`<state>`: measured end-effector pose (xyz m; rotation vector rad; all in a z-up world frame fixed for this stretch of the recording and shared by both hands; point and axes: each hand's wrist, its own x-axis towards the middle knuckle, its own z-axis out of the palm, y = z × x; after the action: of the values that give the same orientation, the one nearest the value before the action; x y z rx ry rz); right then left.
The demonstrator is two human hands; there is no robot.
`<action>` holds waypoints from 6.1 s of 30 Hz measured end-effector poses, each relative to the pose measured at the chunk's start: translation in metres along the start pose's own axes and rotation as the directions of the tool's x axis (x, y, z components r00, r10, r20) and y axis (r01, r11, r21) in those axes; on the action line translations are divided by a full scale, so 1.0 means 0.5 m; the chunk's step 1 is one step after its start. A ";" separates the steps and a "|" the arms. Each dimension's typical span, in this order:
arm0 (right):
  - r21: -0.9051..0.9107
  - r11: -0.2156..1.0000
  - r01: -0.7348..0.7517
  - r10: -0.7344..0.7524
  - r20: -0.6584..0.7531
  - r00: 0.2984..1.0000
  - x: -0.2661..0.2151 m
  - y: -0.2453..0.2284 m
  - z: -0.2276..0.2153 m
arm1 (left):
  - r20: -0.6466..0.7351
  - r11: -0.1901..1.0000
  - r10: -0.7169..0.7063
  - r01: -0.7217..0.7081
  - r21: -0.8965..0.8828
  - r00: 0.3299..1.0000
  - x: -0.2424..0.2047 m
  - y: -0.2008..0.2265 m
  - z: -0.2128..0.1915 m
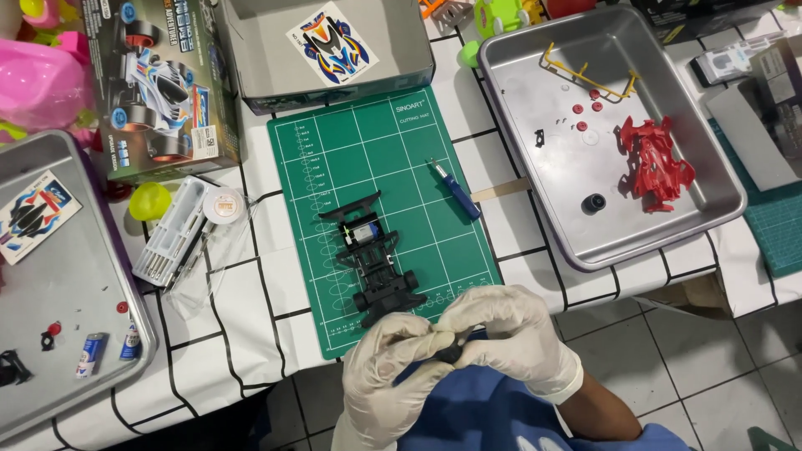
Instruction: The person assembles a toy car chassis on a green cutting mat. They insert batteries into the chassis, attach wheels to the axles, and secure the components using a screwdriver.
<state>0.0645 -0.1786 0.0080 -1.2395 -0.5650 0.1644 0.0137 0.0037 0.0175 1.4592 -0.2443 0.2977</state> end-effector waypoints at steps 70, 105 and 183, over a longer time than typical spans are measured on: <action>-0.796 0.539 -0.274 -0.016 -0.334 0.942 0.068 0.053 0.001 | -0.089 0.373 -0.629 0.400 0.838 0.772 0.304 -0.060 -0.182; -0.525 0.788 -0.323 0.364 -0.028 0.931 0.336 0.070 0.066 | -0.261 0.893 -0.325 0.385 0.231 0.909 0.095 -0.095 -0.180; -0.532 0.758 -0.376 0.440 -0.007 0.898 0.333 0.063 0.056 | -0.192 0.624 -0.761 0.780 0.046 0.620 0.124 -0.088 -0.185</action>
<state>0.1985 -0.0753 0.0376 -1.8976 -0.4419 0.4830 0.0856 0.0953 -0.0115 1.5209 0.5602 -0.2995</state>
